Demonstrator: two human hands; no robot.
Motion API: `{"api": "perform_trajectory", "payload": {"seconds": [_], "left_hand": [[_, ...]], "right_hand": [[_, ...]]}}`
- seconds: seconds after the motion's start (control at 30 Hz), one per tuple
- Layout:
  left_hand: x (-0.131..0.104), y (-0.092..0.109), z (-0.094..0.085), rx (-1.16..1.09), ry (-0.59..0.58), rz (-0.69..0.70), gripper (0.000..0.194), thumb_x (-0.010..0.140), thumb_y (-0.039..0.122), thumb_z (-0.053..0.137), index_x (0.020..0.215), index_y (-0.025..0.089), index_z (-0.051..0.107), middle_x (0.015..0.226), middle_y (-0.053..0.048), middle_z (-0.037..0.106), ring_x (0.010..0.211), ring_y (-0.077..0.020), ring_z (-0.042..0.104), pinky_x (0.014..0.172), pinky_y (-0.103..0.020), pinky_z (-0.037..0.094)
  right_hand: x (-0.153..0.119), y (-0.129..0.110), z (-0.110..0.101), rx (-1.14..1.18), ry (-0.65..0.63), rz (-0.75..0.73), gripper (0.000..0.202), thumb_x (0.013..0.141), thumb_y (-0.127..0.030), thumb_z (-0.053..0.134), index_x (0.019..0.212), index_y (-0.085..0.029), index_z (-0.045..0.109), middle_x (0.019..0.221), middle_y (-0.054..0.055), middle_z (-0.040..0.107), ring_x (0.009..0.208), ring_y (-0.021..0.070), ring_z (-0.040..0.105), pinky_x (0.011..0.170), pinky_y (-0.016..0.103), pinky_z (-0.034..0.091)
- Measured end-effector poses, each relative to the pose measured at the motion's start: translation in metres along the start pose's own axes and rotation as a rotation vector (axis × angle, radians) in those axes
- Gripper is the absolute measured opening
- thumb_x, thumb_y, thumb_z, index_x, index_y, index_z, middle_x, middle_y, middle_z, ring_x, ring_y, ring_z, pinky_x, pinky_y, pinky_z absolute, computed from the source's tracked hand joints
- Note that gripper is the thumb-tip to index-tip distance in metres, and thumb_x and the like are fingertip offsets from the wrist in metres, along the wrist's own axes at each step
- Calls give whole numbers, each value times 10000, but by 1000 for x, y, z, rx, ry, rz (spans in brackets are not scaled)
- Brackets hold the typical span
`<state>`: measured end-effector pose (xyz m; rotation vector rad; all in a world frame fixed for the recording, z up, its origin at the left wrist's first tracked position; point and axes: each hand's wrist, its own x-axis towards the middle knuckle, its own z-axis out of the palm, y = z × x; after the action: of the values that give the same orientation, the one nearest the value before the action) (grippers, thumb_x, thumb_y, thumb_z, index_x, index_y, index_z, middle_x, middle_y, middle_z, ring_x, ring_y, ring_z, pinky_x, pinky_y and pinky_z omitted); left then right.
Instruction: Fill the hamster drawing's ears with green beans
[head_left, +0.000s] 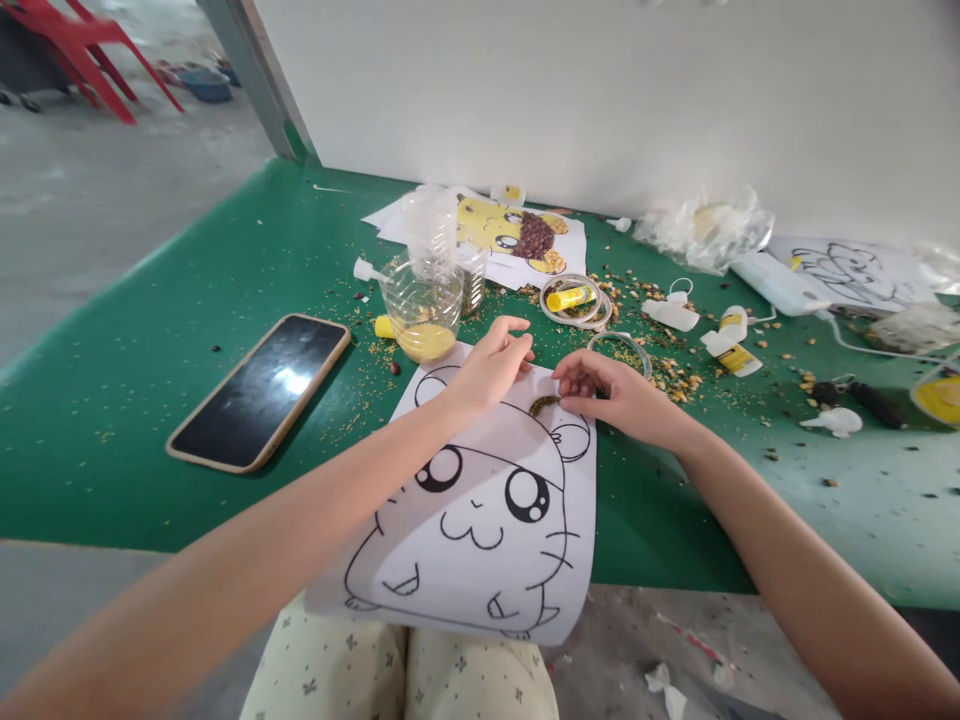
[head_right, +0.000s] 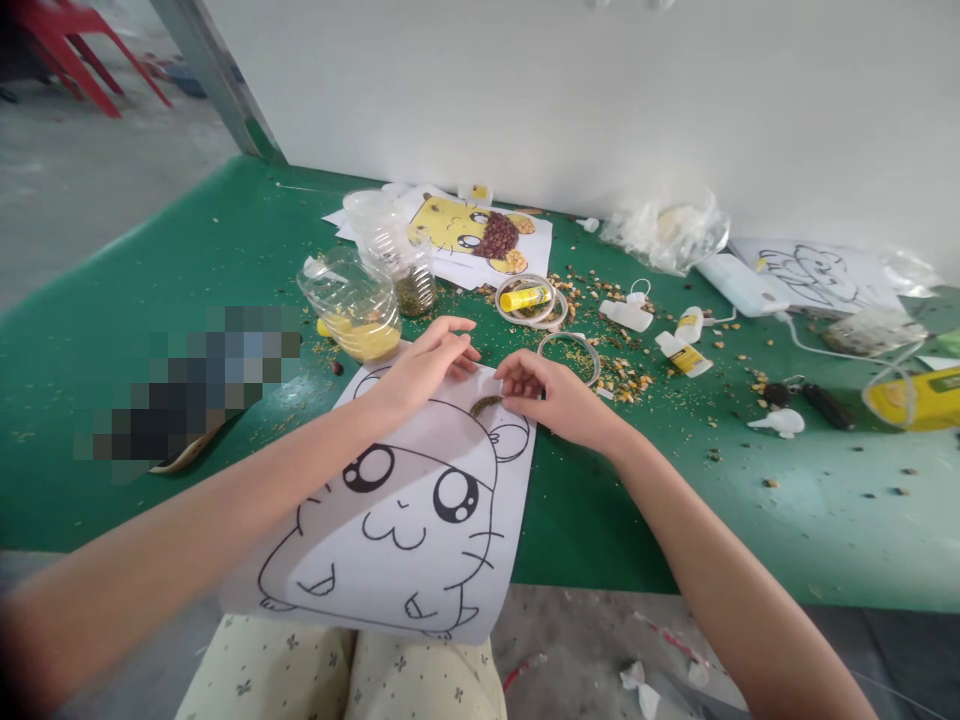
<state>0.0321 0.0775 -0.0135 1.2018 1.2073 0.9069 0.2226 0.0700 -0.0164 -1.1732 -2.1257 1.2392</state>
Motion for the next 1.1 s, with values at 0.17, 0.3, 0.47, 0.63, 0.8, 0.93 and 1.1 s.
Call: {"api": "perform_trajectory", "payload": {"seconds": [0.17, 0.3, 0.47, 0.63, 0.8, 0.93, 1.1], "left_hand": [[0, 0, 0, 4, -3, -3, 253, 884, 240, 402, 1117, 164, 464, 826, -39, 553, 769, -135, 576, 686, -255, 444], [0, 0, 0, 5, -2, 0, 247, 881, 239, 403, 1108, 168, 470, 826, -37, 557, 761, -132, 575, 699, -261, 446], [1, -1, 0, 8, -4, 8, 245, 880, 248, 407, 1102, 170, 474, 836, -41, 564, 775, -136, 576, 705, -264, 447], [2, -3, 0, 10, -8, 17, 245, 881, 248, 404, 1103, 170, 472, 833, -40, 564, 778, -140, 580, 692, -261, 450], [2, -3, 0, 11, -11, 22, 248, 881, 257, 406, 1105, 171, 470, 833, -37, 558, 794, -141, 578, 694, -258, 451], [2, -3, 0, 9, -14, 21, 245, 880, 253, 406, 1101, 171, 470, 835, -36, 557, 789, -138, 578, 704, -264, 452], [2, -4, 0, 6, -17, 20, 244, 881, 253, 405, 1102, 171, 468, 829, -32, 553, 777, -134, 578, 696, -261, 450]], "right_hand": [[0, -2, 2, -39, 12, 13, 206, 784, -253, 583, 981, -231, 529, 847, 9, 564, 680, 126, 492, 612, 270, 417], [1, -4, 4, -77, 33, 22, 189, 784, -264, 582, 967, -242, 537, 817, 1, 568, 645, 124, 479, 594, 269, 409], [3, -5, 5, -105, 56, 27, 158, 778, -252, 584, 931, -234, 547, 794, -1, 574, 638, 126, 476, 592, 271, 398], [3, -3, 2, -6, 23, 36, 138, 820, -289, 542, 940, -221, 543, 836, 9, 571, 688, 126, 493, 614, 264, 404], [2, -4, 3, -30, 29, 42, 163, 793, -265, 569, 949, -227, 546, 830, 5, 583, 648, 119, 476, 590, 262, 395], [3, -5, 4, -36, 25, 37, 178, 774, -254, 581, 947, -229, 552, 821, 0, 588, 640, 120, 480, 587, 265, 399], [2, -4, 1, -22, 2, 30, 197, 764, -223, 583, 958, -219, 552, 842, 7, 596, 676, 123, 502, 614, 265, 410]]}}
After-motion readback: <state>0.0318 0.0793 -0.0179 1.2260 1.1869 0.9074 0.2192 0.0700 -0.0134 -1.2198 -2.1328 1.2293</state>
